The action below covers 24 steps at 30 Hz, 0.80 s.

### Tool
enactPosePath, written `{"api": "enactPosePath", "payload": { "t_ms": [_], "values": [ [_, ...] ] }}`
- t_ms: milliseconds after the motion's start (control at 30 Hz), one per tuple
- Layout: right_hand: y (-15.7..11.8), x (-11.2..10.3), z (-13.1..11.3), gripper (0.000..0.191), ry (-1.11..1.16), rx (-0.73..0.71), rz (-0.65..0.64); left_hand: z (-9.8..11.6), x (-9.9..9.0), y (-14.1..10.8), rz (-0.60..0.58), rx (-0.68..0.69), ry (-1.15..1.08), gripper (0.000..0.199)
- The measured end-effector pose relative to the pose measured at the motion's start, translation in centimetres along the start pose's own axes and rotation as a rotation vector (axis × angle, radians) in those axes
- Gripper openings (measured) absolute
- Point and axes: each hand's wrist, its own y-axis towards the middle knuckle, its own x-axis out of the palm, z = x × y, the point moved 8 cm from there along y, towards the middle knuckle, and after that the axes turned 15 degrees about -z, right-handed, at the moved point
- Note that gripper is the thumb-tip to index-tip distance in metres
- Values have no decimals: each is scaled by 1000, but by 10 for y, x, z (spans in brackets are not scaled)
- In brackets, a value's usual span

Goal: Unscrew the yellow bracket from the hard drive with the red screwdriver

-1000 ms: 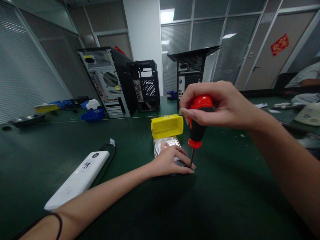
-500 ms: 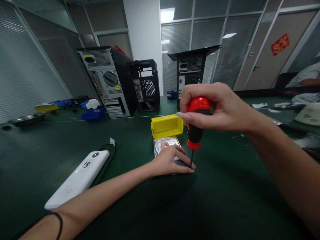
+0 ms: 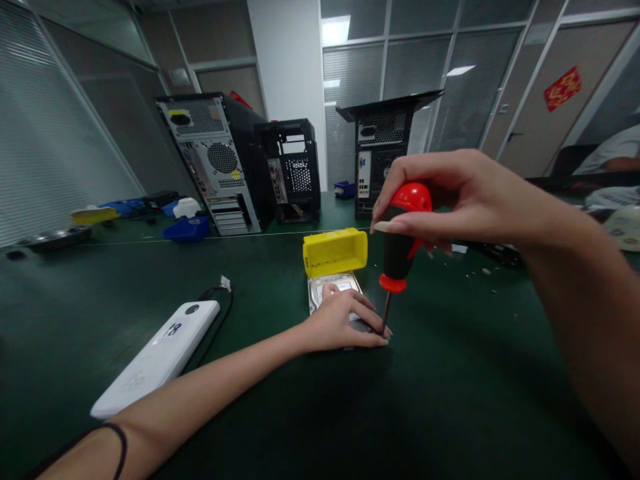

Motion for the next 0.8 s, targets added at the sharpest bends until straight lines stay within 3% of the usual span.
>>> {"api": "enactPosePath", "payload": {
  "t_ms": [167, 500, 667, 800],
  "values": [
    [3, -3, -10, 30, -172, -29, 108, 0, 0, 0, 1, -5, -4, 12],
    [14, 8, -23, 23, -213, -54, 240, 3, 1, 0, 0, 40, -8, 21],
    [16, 9, -22, 18, -254, -52, 181, 4, 0, 0, 17, 35, 24, 16],
    [11, 9, -13, 27, -76, -48, -2, 6, -2, 0, 16, 19, 39, 11]
  ]
}}
